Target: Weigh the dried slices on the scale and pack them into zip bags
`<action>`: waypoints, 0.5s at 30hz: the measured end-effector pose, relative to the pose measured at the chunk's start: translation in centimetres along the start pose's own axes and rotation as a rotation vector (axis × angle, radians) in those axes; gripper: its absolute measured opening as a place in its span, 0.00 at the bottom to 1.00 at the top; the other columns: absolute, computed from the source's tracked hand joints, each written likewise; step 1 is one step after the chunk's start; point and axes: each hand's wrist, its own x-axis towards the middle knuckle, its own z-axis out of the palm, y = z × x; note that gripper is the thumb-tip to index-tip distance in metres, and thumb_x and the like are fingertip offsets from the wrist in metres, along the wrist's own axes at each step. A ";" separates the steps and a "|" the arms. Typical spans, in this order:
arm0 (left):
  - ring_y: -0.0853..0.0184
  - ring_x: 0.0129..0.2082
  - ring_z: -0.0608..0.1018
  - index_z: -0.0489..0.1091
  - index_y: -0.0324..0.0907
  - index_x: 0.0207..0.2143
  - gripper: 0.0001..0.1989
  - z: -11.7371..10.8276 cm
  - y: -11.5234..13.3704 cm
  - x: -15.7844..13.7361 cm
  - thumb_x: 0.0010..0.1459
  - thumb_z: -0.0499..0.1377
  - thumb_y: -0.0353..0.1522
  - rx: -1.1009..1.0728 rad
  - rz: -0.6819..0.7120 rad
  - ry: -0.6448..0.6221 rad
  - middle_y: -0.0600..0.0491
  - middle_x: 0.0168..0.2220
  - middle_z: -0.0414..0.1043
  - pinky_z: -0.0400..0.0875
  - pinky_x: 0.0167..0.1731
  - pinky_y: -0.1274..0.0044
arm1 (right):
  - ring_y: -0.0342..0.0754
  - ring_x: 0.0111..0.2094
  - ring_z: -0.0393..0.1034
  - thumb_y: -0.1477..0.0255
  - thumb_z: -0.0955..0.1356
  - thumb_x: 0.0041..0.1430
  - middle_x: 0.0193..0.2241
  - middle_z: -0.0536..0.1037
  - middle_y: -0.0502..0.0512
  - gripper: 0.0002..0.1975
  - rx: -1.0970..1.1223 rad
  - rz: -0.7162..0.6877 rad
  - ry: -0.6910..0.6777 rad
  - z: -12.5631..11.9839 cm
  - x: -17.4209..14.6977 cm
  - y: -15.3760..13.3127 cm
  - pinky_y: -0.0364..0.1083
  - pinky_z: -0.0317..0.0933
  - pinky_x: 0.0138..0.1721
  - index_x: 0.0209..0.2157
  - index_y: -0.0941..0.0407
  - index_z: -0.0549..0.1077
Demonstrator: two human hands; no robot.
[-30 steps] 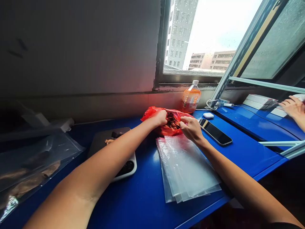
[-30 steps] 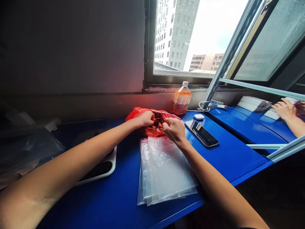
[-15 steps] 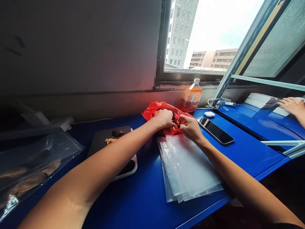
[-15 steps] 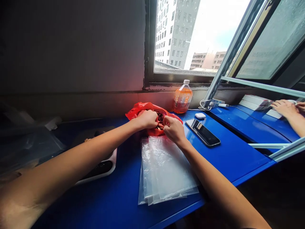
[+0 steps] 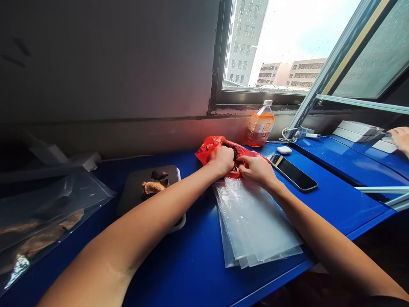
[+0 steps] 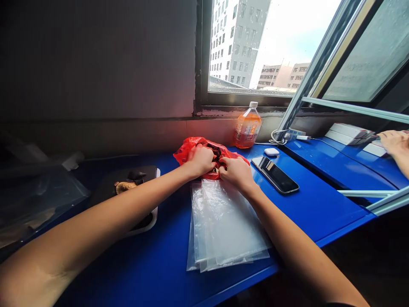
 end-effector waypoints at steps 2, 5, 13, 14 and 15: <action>0.60 0.46 0.76 0.73 0.37 0.42 0.11 0.5 0.1 0.1 0.61 0.61 0.35 -0.033 -0.015 -0.005 0.46 0.45 0.75 0.72 0.47 0.64 | 0.51 0.38 0.71 0.68 0.60 0.58 0.41 0.81 0.55 0.21 -0.011 0.009 0.009 0.1 0.0 0.0 0.46 0.58 0.38 0.49 0.51 0.76; 0.61 0.46 0.76 0.71 0.38 0.46 0.13 1.0 -0.2 0.4 0.63 0.60 0.36 -0.082 -0.045 -0.015 0.48 0.47 0.73 0.73 0.47 0.64 | 0.52 0.38 0.72 0.67 0.59 0.59 0.40 0.81 0.55 0.20 -0.029 0.015 -0.023 -0.1 -0.1 -0.1 0.46 0.58 0.36 0.47 0.50 0.77; 0.62 0.44 0.77 0.70 0.38 0.48 0.14 0.9 -0.4 2.0 0.64 0.59 0.37 -0.119 -0.146 -0.041 0.47 0.47 0.72 0.75 0.44 0.66 | 0.52 0.39 0.73 0.67 0.59 0.59 0.39 0.82 0.56 0.20 -0.040 0.048 -0.104 -0.6 -0.2 -0.5 0.46 0.59 0.36 0.38 0.52 0.81; 0.62 0.44 0.77 0.70 0.39 0.48 0.13 0.8 -0.4 2.2 0.64 0.59 0.37 -0.117 -0.140 -0.042 0.47 0.47 0.72 0.75 0.44 0.66 | 0.52 0.39 0.73 0.67 0.58 0.59 0.39 0.82 0.56 0.20 -0.040 0.052 -0.104 -0.6 -0.2 -0.5 0.46 0.60 0.36 0.39 0.51 0.81; 0.62 0.44 0.77 0.70 0.39 0.47 0.13 0.6 -0.4 2.4 0.64 0.59 0.37 -0.114 -0.128 -0.043 0.47 0.47 0.72 0.75 0.43 0.66 | 0.52 0.39 0.73 0.66 0.58 0.59 0.39 0.82 0.56 0.20 -0.038 0.053 -0.105 -0.5 -0.2 -0.4 0.46 0.60 0.36 0.39 0.51 0.81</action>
